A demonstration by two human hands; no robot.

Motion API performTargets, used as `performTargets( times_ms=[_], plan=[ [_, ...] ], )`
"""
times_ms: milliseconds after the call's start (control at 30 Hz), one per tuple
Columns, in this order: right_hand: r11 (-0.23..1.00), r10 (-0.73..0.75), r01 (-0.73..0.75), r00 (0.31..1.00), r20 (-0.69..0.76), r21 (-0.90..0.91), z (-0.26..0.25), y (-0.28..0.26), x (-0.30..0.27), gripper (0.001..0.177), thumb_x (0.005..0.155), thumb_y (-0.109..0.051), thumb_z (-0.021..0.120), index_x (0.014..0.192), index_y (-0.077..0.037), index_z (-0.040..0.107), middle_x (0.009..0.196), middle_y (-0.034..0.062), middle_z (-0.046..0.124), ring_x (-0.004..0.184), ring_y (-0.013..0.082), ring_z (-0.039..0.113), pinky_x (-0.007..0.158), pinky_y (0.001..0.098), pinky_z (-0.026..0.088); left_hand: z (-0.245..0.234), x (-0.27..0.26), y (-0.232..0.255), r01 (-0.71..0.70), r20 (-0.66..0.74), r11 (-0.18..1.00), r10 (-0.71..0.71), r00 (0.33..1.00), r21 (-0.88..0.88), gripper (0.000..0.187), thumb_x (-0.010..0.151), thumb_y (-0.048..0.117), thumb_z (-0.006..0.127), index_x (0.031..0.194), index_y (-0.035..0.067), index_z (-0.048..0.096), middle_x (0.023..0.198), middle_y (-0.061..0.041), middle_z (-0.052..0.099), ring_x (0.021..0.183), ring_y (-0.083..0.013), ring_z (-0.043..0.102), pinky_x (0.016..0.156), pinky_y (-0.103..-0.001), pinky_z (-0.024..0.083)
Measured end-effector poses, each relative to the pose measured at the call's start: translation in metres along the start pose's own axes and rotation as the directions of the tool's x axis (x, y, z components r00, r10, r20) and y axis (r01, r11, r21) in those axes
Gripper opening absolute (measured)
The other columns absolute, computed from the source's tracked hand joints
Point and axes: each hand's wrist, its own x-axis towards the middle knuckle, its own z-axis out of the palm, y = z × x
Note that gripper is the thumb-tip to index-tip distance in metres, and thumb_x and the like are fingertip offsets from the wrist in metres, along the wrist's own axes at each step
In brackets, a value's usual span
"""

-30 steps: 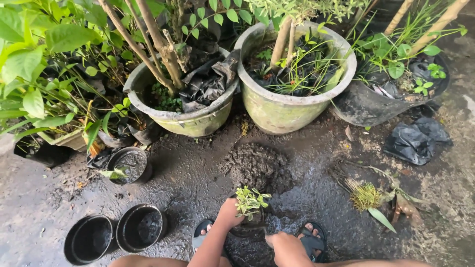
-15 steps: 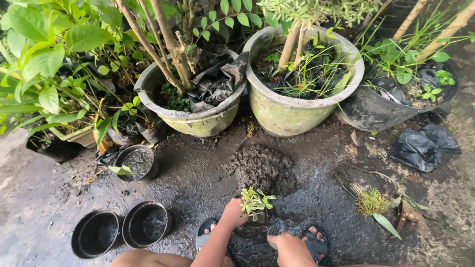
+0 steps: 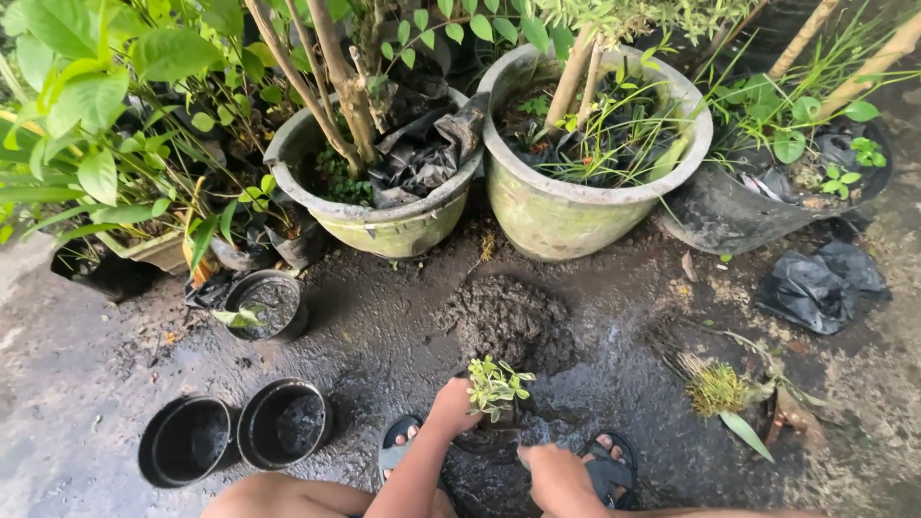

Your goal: Planting a small seedling into a pile of wet soil using a hand trowel while sitting on the ground.

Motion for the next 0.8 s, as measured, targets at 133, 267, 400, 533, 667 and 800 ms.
performTargets(
  times_ms=[133, 267, 400, 533, 667, 800],
  plan=[
    [1.000, -0.013, 0.013, 0.999, 0.031, 0.013, -0.019, -0.012, -0.028, 0.064, 0.081, 0.007, 0.050, 0.129, -0.034, 0.064, 0.118, 0.0073, 0.067, 0.111, 0.0324, 0.065, 0.096, 0.0473, 0.048, 0.002, -0.003, 0.000, 0.064, 0.044, 0.998, -0.063, 0.997, -0.005, 0.019, 0.069, 0.016, 0.072, 0.082, 0.001, 0.072, 0.080, -0.018, 0.071, 0.071, -0.0429, 0.066, 0.067, -0.047, 0.056],
    [0.999, -0.025, 0.026, 0.999, -0.022, 0.034, 0.005, 0.010, 0.006, 0.028, 0.079, 0.003, 0.053, 0.094, -0.018, 0.063, 0.093, 0.0059, 0.069, 0.093, 0.0331, 0.067, 0.082, 0.0483, 0.049, 0.009, -0.001, -0.006, 0.067, 0.020, 0.997, -0.066, 0.998, -0.028, 0.021, 0.068, 0.015, 0.071, 0.084, 0.001, 0.070, 0.084, -0.019, 0.071, 0.076, -0.0432, 0.067, 0.070, -0.046, 0.057],
    [0.998, -0.002, -0.001, 0.998, 0.057, 0.056, -0.028, -0.005, -0.032, 0.050, 0.083, 0.001, 0.056, 0.120, -0.031, 0.068, 0.115, 0.0037, 0.071, 0.108, 0.0288, 0.068, 0.094, 0.0454, 0.050, 0.015, -0.003, -0.016, 0.063, 0.029, 0.998, -0.063, 0.998, 0.006, 0.022, 0.066, 0.014, 0.072, 0.083, 0.001, 0.071, 0.083, -0.019, 0.072, 0.077, -0.0433, 0.067, 0.071, -0.046, 0.057],
    [0.999, 0.008, -0.010, 0.998, 0.065, 0.038, -0.021, 0.001, -0.015, 0.036, 0.080, 0.003, 0.055, 0.102, -0.022, 0.068, 0.103, 0.0021, 0.071, 0.103, 0.0276, 0.067, 0.088, 0.0461, 0.049, 0.005, -0.003, -0.004, 0.043, -0.001, 0.999, -0.043, 0.999, -0.025, 0.019, 0.073, 0.019, 0.071, 0.080, 0.002, 0.070, 0.083, -0.018, 0.073, 0.078, -0.0419, 0.068, 0.071, -0.047, 0.056],
    [0.998, -0.050, 0.049, 0.998, 0.040, 0.027, -0.038, -0.005, -0.036, 0.035, 0.081, 0.003, 0.056, 0.104, -0.022, 0.065, 0.102, 0.0034, 0.072, 0.101, 0.0297, 0.068, 0.093, 0.0476, 0.049, 0.006, -0.003, -0.012, 0.059, 0.004, 0.998, -0.059, 0.998, -0.033, 0.022, 0.073, 0.023, 0.075, 0.081, 0.003, 0.071, 0.084, -0.017, 0.073, 0.077, -0.0403, 0.068, 0.073, -0.046, 0.056],
    [1.000, 0.007, -0.008, 0.999, 0.038, 0.022, -0.018, 0.010, -0.004, 0.033, 0.082, 0.002, 0.056, 0.096, -0.024, 0.069, 0.098, 0.0028, 0.071, 0.095, 0.0292, 0.068, 0.083, 0.0452, 0.051, 0.001, -0.003, -0.007, 0.147, 0.104, 0.989, -0.145, 0.984, -0.007, 0.021, 0.073, 0.017, 0.075, 0.089, 0.003, 0.072, 0.089, -0.017, 0.074, 0.083, -0.0375, 0.070, 0.082, -0.044, 0.057]
  ],
)
